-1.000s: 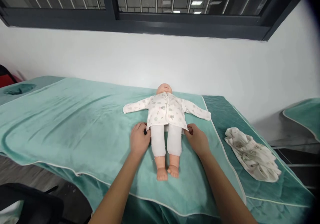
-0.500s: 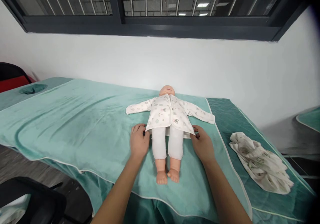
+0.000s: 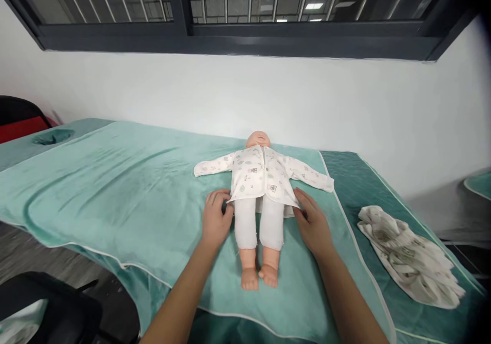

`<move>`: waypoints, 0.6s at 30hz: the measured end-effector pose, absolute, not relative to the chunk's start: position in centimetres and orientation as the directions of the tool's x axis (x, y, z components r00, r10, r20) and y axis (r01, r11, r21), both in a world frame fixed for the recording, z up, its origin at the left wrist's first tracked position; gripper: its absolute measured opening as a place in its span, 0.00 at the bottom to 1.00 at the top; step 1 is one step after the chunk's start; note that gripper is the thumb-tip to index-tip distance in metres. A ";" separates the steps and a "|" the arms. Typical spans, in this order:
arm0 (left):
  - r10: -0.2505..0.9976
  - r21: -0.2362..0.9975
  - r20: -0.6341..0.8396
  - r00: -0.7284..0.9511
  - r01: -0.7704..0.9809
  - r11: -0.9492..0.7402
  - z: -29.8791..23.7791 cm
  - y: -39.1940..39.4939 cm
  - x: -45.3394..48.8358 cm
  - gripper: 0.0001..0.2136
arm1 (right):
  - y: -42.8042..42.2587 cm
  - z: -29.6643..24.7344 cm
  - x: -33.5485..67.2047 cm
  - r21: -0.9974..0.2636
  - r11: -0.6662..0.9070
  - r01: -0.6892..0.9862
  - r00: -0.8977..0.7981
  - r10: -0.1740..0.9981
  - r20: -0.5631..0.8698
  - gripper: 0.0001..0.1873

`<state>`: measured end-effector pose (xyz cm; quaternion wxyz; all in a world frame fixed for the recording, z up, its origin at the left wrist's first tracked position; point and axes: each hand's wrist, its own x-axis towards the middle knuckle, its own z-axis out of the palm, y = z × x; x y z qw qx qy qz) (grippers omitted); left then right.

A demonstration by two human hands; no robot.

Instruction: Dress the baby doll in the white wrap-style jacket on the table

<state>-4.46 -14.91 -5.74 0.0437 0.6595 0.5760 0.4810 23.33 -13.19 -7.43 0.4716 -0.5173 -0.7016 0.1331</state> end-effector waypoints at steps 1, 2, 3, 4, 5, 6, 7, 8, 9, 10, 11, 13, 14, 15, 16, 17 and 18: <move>0.805 0.624 0.579 -0.134 0.707 -0.331 -5.8 -14.9 -4.5 0.07 | -13.3 -7.4 23.4 -0.672 0.450 0.588 -0.037 0.845 0.533 0.23; 0.808 0.635 0.573 -0.139 0.698 -0.331 -5.8 -14.9 -4.5 0.07 | -13.4 -7.4 23.4 -0.676 0.476 0.562 -0.059 0.839 0.541 0.24; 0.811 0.645 0.567 -0.143 0.689 -0.330 -5.8 -14.9 -4.5 0.07 | -13.6 -7.2 23.4 -0.688 0.504 0.522 -0.080 0.832 0.549 0.24; 0.815 0.654 0.561 -0.147 0.682 -0.327 -5.7 -14.9 -4.5 0.07 | -13.7 -7.0 23.4 -0.706 0.526 0.474 -0.094 0.827 0.554 0.25; 0.818 0.664 0.554 -0.153 0.675 -0.323 -5.7 -14.9 -4.5 0.07 | -13.9 -6.8 23.3 -0.727 0.540 0.424 -0.098 0.825 0.556 0.25; 0.822 0.673 0.547 -0.161 0.668 -0.317 -5.7 -14.9 -4.5 0.07 | -13.9 -6.4 23.1 -0.749 0.543 0.379 -0.087 0.827 0.555 0.24; 0.825 0.682 0.539 -0.170 0.663 -0.310 -5.8 -14.9 -4.5 0.07 | -13.8 -6.0 23.0 -0.769 0.537 0.346 -0.059 0.831 0.554 0.23; 0.828 0.689 0.533 -0.176 0.658 -0.304 -5.8 -14.9 -4.5 0.07 | -13.5 -5.5 22.7 -0.783 0.528 0.327 -0.026 0.834 0.552 0.21; 0.831 0.696 0.527 -0.180 0.653 -0.299 -5.8 -14.9 -4.5 0.07 | -12.9 -4.9 22.3 -0.791 0.521 0.321 -0.003 0.836 0.549 0.20; 0.834 0.703 0.519 -0.184 0.648 -0.294 -5.8 -14.9 -4.5 0.06 | -12.2 -4.1 21.9 -0.794 0.514 0.323 0.008 0.838 0.546 0.20; 0.838 0.710 0.512 -0.189 0.642 -0.289 -5.8 -14.9 -4.5 0.06 | -11.2 -3.3 21.4 -0.795 0.505 0.335 0.005 0.843 0.537 0.21; 0.844 0.722 0.499 -0.196 0.632 -0.280 -5.8 -14.9 -4.5 0.06 | -8.6 -1.3 20.1 -0.791 0.474 0.387 -0.038 0.865 0.500 0.24; 0.846 0.727 0.494 -0.199 0.628 -0.276 -5.8 -14.9 -4.5 0.06 | -7.2 -0.3 19.4 -0.793 0.443 0.418 -0.065 0.885 0.460 0.25; 0.849 0.731 0.489 -0.200 0.625 -0.274 -5.8 -14.9 -4.5 0.06 | -5.7 0.7 18.6 -0.786 0.421 0.452 -0.098 0.900 0.425 0.26; 0.852 0.734 0.484 -0.200 0.623 -0.270 -5.8 -14.9 -4.5 0.06 | -4.4 1.6 17.9 -0.772 0.414 0.482 -0.131 0.905 0.404 0.26; 0.855 0.736 0.479 -0.200 0.623 -0.266 -5.8 -14.9 -4.5 0.06 | -3.1 2.3 17.2 -0.752 0.423 0.505 -0.187 0.904 0.383 0.25; 0.858 0.738 0.473 -0.202 0.623 -0.260 -5.8 -14.9 -4.6 0.06 | -2.0 2.8 16.6 -0.733 0.432 0.526 -0.238 0.902 0.361 0.24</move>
